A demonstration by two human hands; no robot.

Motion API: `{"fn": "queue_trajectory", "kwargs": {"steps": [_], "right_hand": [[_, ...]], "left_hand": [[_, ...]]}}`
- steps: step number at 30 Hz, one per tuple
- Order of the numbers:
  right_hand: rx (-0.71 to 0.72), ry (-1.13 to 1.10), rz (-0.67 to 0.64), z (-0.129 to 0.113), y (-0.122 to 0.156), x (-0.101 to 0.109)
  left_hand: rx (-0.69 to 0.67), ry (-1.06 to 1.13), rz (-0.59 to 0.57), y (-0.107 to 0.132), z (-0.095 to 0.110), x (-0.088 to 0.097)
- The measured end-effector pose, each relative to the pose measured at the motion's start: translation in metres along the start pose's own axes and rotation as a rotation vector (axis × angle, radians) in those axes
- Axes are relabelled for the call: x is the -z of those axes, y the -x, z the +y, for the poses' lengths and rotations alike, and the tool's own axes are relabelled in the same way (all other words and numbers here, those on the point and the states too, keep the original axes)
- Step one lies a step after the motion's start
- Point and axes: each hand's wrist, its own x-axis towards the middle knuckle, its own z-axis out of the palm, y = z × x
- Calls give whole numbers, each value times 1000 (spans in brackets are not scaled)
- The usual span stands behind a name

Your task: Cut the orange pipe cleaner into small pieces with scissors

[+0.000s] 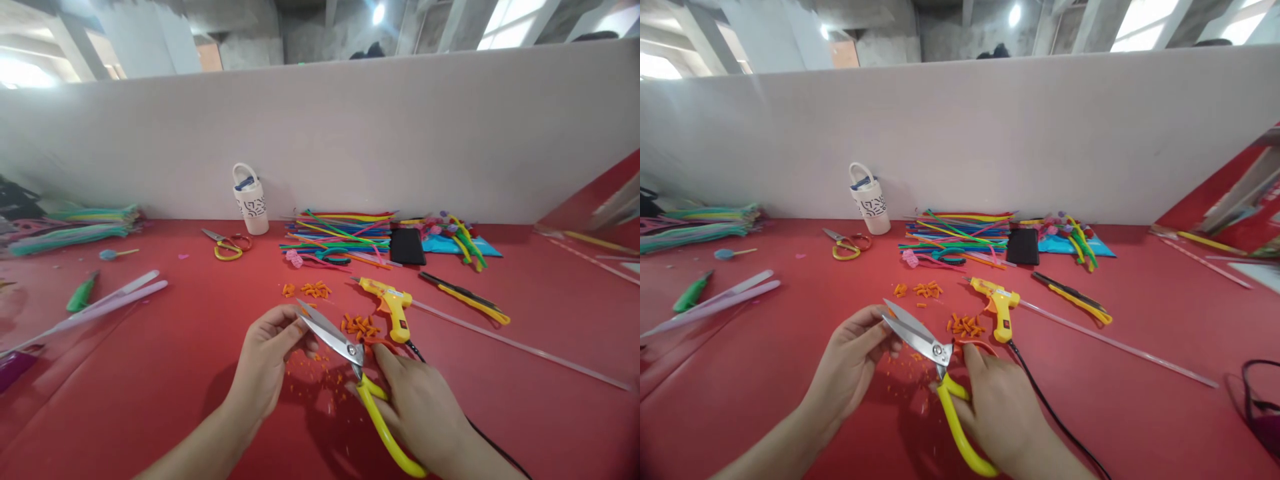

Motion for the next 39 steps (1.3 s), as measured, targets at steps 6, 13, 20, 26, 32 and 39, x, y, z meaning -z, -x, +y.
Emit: {"fn": "queue_trajectory", "kwargs": {"steps": [6, 13, 20, 26, 32, 39], "right_hand": [[-21, 3, -28, -1, 0, 1], [-6, 14, -40, 0, 2, 1], [-10, 42, -10, 0, 2, 1], [4, 77, 25, 1, 1, 3], [-121, -151, -55, 1, -3, 7], [-236, -757, -146, -6, -8, 22]], "left_hand": [[10, -7, -7, -1, 0, 1], [8, 1, -15, 1, 1, 0], [9, -3, 0, 1, 1, 0], [9, -17, 9, 1, 3, -1], [65, -24, -50, 0, 1, 0], [293, 82, -243, 3, -9, -2]]}}
